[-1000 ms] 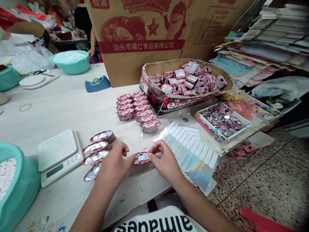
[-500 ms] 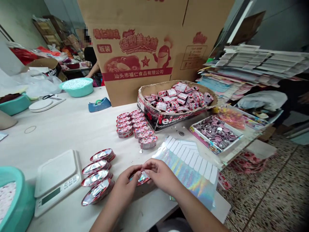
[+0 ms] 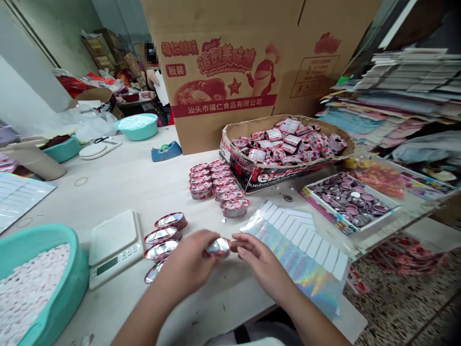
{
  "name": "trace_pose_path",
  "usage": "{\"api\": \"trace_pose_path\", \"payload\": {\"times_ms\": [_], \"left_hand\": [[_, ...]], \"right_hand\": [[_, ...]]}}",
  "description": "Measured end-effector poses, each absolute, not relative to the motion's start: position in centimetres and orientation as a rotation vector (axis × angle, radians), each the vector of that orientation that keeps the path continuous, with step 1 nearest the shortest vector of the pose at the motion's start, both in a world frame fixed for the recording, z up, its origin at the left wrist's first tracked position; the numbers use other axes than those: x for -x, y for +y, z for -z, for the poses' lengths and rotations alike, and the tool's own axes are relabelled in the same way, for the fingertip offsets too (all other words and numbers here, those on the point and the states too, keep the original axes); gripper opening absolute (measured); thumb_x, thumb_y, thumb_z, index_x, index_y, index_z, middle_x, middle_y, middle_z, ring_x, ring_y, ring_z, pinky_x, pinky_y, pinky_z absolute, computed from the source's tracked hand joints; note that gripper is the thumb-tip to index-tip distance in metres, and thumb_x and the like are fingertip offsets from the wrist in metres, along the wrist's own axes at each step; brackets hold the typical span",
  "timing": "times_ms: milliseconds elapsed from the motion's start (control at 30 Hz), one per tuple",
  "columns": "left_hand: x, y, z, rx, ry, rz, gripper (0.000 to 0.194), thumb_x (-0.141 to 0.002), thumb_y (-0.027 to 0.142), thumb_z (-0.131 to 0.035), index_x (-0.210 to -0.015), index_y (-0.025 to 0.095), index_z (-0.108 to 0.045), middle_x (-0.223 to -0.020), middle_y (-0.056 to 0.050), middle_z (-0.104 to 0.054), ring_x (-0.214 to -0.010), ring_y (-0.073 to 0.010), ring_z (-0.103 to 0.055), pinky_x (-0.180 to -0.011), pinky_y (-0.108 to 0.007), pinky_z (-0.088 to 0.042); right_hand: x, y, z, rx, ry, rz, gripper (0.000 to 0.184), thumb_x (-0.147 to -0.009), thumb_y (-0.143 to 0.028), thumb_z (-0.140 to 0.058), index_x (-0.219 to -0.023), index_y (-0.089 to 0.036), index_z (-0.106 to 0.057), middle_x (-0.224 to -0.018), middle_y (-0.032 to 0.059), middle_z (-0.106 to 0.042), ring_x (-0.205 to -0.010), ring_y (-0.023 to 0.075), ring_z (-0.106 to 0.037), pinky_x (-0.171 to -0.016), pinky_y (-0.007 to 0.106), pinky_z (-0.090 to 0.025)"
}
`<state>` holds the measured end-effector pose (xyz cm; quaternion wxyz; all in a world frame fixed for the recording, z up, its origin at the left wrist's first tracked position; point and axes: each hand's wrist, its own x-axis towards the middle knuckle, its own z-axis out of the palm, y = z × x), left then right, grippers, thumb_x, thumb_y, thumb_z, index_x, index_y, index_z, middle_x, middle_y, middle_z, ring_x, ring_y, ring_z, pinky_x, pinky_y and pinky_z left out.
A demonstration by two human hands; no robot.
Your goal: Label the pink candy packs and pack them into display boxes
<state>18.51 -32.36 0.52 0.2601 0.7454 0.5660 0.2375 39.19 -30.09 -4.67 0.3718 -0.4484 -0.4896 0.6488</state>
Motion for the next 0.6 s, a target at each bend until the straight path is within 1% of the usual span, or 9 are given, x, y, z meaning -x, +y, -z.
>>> {"api": "trace_pose_path", "payload": {"times_ms": [67,167,267,300,367,433,500,567,600], "left_hand": [[-15.8,-31.0,-2.7,-2.012,1.727,-0.786,0.029,-0.084,0.030,-0.057,-0.112,0.025,-0.064,-0.105,-0.003,-0.070,-0.087,-0.0184,-0.063,-0.077,-0.029,-0.050],[-11.2,-27.5,-4.3,-1.898,2.071,-0.866,0.033,-0.078,0.036,-0.061,-0.108,0.023,-0.066,-0.098,-0.002,-0.071,-0.083,-0.0195,-0.064,-0.075,-0.029,-0.048],[-7.8,-23.8,-3.3,-1.760,2.251,-0.656,0.038,-0.070,0.040,-0.063,-0.103,0.022,-0.069,-0.098,-0.003,-0.072,-0.089,-0.0232,-0.065,-0.076,-0.030,-0.047],[-7.0,-23.0,-2.6,-1.724,2.245,-0.542,0.041,-0.069,0.042,-0.064,-0.104,0.020,-0.069,-0.100,-0.004,-0.072,-0.091,-0.0246,-0.065,-0.076,-0.030,-0.047],[-6.0,-22.0,-1.3,-1.660,2.166,-0.315,0.049,-0.067,0.049,-0.065,-0.103,0.018,-0.070,-0.096,-0.006,-0.073,-0.088,-0.0271,-0.066,-0.073,-0.032,-0.047],[-5.6,-21.7,-0.5,-1.609,2.060,-0.186,0.055,-0.069,0.060,-0.061,-0.102,0.017,-0.071,-0.091,-0.007,-0.074,-0.084,-0.0286,-0.067,-0.069,-0.033,-0.049],[-5.8,-21.6,-0.3,-1.611,2.046,-0.233,0.063,-0.076,0.069,-0.049,-0.104,0.016,-0.071,-0.099,-0.010,-0.074,-0.091,-0.0304,-0.067,-0.075,-0.036,-0.051],[-6.8,-21.1,-0.6,-1.713,2.091,-0.348,0.068,-0.083,0.069,-0.039,-0.112,0.016,-0.069,-0.117,-0.012,-0.070,-0.107,-0.0312,-0.063,-0.089,-0.038,-0.049],[-7.6,-20.5,-0.8,-1.811,2.103,-0.392,0.067,-0.084,0.067,-0.038,-0.118,0.016,-0.066,-0.124,-0.012,-0.066,-0.113,-0.0310,-0.061,-0.095,-0.039,-0.046]], "right_hand": [[-40.1,-30.3,4.7,1.187,-1.254,-1.550,0.041,-0.077,-0.047,-0.067,-0.109,-0.021,-0.063,-0.108,0.0106,-0.071,-0.109,0.0267,-0.063,-0.100,0.044,-0.045],[-41.4,-30.4,5.0,1.231,-1.193,-1.463,0.044,-0.078,-0.056,-0.066,-0.104,-0.021,-0.064,-0.104,0.0115,-0.071,-0.105,0.0277,-0.064,-0.098,0.046,-0.046],[-42.4,-30.4,5.4,1.259,-1.171,-1.385,0.044,-0.077,-0.059,-0.066,-0.098,-0.020,-0.066,-0.103,0.0114,-0.071,-0.102,0.0276,-0.065,-0.097,0.045,-0.047],[-42.6,-30.5,5.4,1.276,-1.180,-1.346,0.043,-0.077,-0.058,-0.066,-0.097,-0.020,-0.066,-0.104,0.0113,-0.070,-0.102,0.0277,-0.064,-0.097,0.044,-0.047],[-43.1,-30.7,5.4,1.314,-1.202,-1.267,0.041,-0.078,-0.056,-0.065,-0.097,-0.020,-0.067,-0.106,0.0110,-0.070,-0.103,0.0278,-0.064,-0.095,0.044,-0.047],[-43.7,-30.9,5.4,1.344,-1.216,-1.222,0.039,-0.080,-0.053,-0.062,-0.100,-0.021,-0.068,-0.105,0.0107,-0.070,-0.102,0.0279,-0.064,-0.092,0.043,-0.049],[-44.7,-31.0,5.5,1.384,-1.238,-1.164,0.036,-0.084,-0.051,-0.057,-0.101,-0.021,-0.067,-0.102,0.0099,-0.071,-0.100,0.0271,-0.065,-0.088,0.041,-0.051],[-46.2,-30.8,5.7,1.462,-1.330,-1.028,0.033,-0.087,-0.046,-0.052,-0.102,-0.022,-0.067,-0.102,0.0089,-0.070,-0.100,0.0263,-0.065,-0.088,0.040,-0.051],[-47.2,-30.6,5.7,1.518,-1.416,-0.920,0.031,-0.088,-0.043,-0.050,-0.103,-0.022,-0.067,-0.105,0.0090,-0.070,-0.102,0.0266,-0.064,-0.090,0.041,-0.050]]}}
